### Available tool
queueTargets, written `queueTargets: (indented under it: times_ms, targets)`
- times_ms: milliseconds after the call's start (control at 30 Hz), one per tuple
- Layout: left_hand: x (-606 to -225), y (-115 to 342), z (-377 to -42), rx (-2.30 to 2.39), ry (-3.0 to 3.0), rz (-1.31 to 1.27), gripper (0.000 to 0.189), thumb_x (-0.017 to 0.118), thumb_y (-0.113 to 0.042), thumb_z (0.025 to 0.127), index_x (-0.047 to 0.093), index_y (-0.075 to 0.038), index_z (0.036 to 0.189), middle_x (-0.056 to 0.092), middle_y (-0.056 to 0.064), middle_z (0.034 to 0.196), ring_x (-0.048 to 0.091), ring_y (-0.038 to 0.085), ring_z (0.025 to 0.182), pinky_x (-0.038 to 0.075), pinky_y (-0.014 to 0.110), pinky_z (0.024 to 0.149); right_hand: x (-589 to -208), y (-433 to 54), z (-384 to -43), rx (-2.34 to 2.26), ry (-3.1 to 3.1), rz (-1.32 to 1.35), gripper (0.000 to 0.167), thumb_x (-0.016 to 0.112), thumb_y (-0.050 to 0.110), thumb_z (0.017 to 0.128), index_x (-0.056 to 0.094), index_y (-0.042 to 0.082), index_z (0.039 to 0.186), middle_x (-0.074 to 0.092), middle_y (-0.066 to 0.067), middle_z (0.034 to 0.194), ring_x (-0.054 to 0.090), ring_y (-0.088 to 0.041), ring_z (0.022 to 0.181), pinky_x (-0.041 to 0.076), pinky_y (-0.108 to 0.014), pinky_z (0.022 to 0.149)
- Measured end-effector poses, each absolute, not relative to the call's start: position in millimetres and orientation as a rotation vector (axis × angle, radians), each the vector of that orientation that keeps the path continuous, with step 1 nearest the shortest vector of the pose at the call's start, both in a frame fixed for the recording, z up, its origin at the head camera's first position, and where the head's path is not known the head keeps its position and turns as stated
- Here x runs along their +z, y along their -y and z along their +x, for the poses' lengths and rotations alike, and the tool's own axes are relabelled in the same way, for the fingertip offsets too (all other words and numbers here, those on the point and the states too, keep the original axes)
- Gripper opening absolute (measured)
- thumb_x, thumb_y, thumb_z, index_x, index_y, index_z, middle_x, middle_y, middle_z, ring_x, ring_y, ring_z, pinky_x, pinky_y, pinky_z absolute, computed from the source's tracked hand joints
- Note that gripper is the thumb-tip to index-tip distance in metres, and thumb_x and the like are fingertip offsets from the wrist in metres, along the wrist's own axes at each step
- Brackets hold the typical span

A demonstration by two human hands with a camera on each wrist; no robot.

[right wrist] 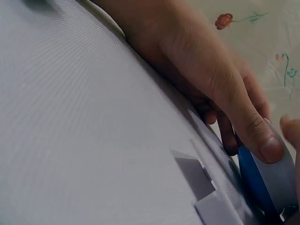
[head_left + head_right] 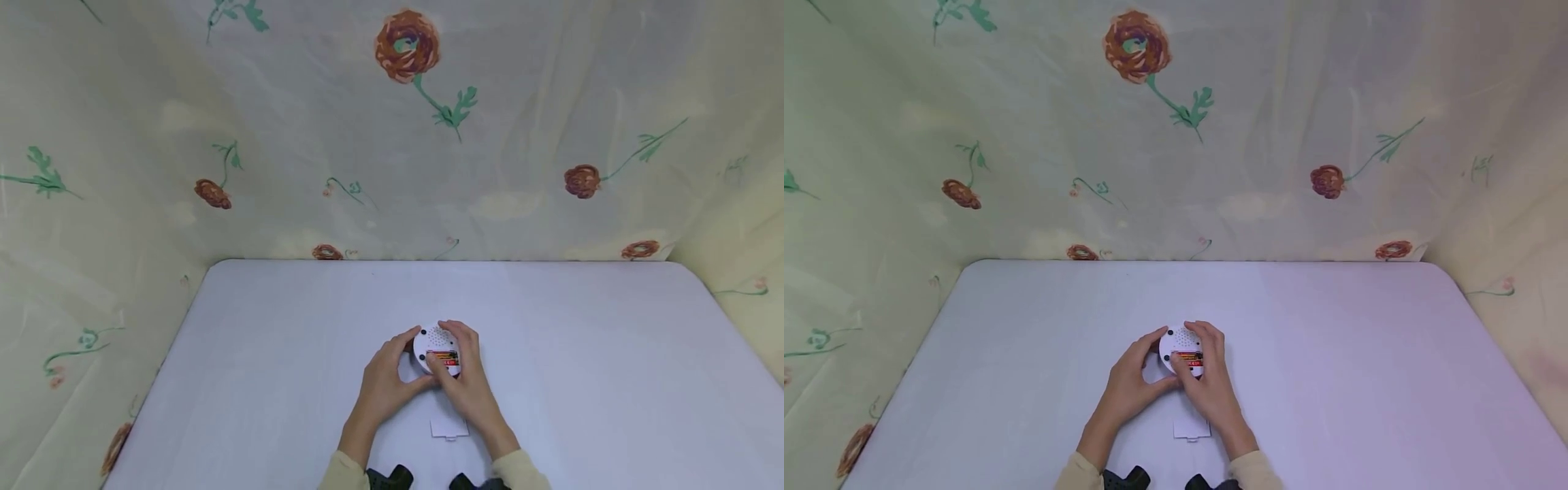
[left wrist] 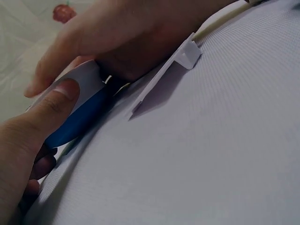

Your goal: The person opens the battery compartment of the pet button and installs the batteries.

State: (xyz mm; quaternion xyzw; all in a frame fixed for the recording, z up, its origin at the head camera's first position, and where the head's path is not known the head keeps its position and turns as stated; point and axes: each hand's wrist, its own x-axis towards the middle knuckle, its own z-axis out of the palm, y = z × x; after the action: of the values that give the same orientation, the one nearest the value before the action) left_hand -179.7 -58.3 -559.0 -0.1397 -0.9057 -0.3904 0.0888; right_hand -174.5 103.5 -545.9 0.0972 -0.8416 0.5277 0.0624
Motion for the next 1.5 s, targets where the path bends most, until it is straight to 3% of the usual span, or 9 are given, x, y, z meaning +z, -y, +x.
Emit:
queueTargets:
  times_ms: [133, 267, 433, 533, 667, 767, 900, 1033, 1500]
  targets:
    - [-556.6, 55.1, -181.3, -1.169, 2.725, -0.408, 0.083, 0.075, -0.053, 0.072, 0.040, -0.025, 0.142, 0.060, -0.006, 0.126, 0.055, 0.011, 0.118, 0.046, 0.037, 0.099, -544.9, -112.3, -173.8, 1.596, 2.570, 0.224, 0.079, 0.069, 0.032, 0.086, 0.020, 0.030, 0.148, 0.024, -0.004, 0.150, 0.029, -0.025, 0.138, 0.026, -0.051, 0.111]
    - [-554.6, 54.2, -180.5, -1.179, 2.738, -0.378, 0.085, 0.072, -0.059, 0.071, 0.040, -0.026, 0.142, 0.060, -0.007, 0.126, 0.054, 0.011, 0.119, 0.046, 0.036, 0.100, -545.3, -127.2, -169.4, 1.556, 2.535, 0.197, 0.097, 0.080, 0.027, 0.075, 0.017, 0.020, 0.149, 0.030, -0.009, 0.145, 0.032, -0.024, 0.135, 0.030, -0.039, 0.111]
    - [-551.2, 55.1, -181.0, -1.204, 2.744, -0.356, 0.087, 0.071, -0.061, 0.070, 0.038, -0.028, 0.143, 0.059, -0.008, 0.125, 0.054, 0.011, 0.117, 0.047, 0.036, 0.098, -545.8, -150.2, -149.7, 1.478, 2.523, 0.218, 0.096, 0.087, 0.023, 0.066, 0.028, 0.011, 0.141, 0.039, -0.008, 0.135, 0.037, -0.022, 0.127, 0.024, -0.008, 0.105]
    - [-549.7, 55.3, -181.8, -1.200, 2.757, -0.357, 0.087, 0.072, -0.060, 0.070, 0.038, -0.029, 0.144, 0.059, -0.008, 0.125, 0.054, 0.011, 0.117, 0.047, 0.036, 0.098, -549.6, -159.1, -132.3, 1.360, 2.549, 0.361, 0.091, 0.088, 0.027, 0.063, 0.035, 0.008, 0.136, 0.041, -0.007, 0.132, 0.038, -0.018, 0.122, 0.020, -0.003, 0.103]
    - [-548.9, 55.3, -181.5, -1.194, 2.786, -0.349, 0.087, 0.072, -0.060, 0.070, 0.038, -0.028, 0.144, 0.058, -0.007, 0.127, 0.054, 0.011, 0.118, 0.047, 0.036, 0.099, -555.0, -161.9, -113.4, 1.156, 2.593, 0.593, 0.082, 0.086, 0.030, 0.066, 0.043, 0.009, 0.132, 0.042, -0.006, 0.130, 0.039, -0.013, 0.120, 0.019, -0.006, 0.106]
    - [-548.7, 54.6, -180.7, -1.199, 2.800, -0.341, 0.087, 0.074, -0.058, 0.070, 0.038, -0.028, 0.143, 0.058, -0.006, 0.128, 0.054, 0.012, 0.119, 0.047, 0.037, 0.099, -553.2, -160.8, -104.2, 1.024, 2.692, 0.630, 0.071, 0.081, 0.028, 0.070, 0.046, 0.016, 0.131, 0.042, -0.002, 0.132, 0.040, -0.012, 0.121, 0.029, -0.018, 0.105]
    - [-548.6, 56.0, -180.2, -1.213, 2.782, -0.341, 0.086, 0.074, -0.058, 0.070, 0.039, -0.028, 0.143, 0.059, -0.006, 0.126, 0.054, 0.011, 0.117, 0.047, 0.037, 0.097, -549.3, -158.1, -103.1, 0.904, 2.692, 0.687, 0.061, 0.077, 0.023, 0.069, 0.053, 0.020, 0.125, 0.046, -0.001, 0.130, 0.042, -0.014, 0.119, 0.031, -0.027, 0.099]
    - [-548.2, 58.8, -180.5, -1.237, 2.758, -0.343, 0.086, 0.073, -0.060, 0.070, 0.039, -0.030, 0.143, 0.059, -0.008, 0.124, 0.054, 0.010, 0.116, 0.048, 0.037, 0.096, -549.8, -155.9, -106.0, 0.833, 2.638, 0.745, 0.053, 0.078, 0.026, 0.068, 0.059, 0.022, 0.118, 0.050, -0.002, 0.126, 0.043, -0.017, 0.118, 0.025, -0.026, 0.099]
    - [-553.4, 54.9, -177.3, -1.277, 2.736, -0.364, 0.086, 0.072, -0.060, 0.070, 0.039, -0.029, 0.143, 0.058, -0.007, 0.126, 0.054, 0.011, 0.118, 0.047, 0.038, 0.098, -554.4, -160.6, -106.3, 0.837, 2.575, 0.799, 0.037, 0.079, 0.028, 0.070, 0.062, 0.026, 0.103, 0.052, 0.002, 0.116, 0.044, -0.018, 0.114, 0.027, -0.034, 0.096]
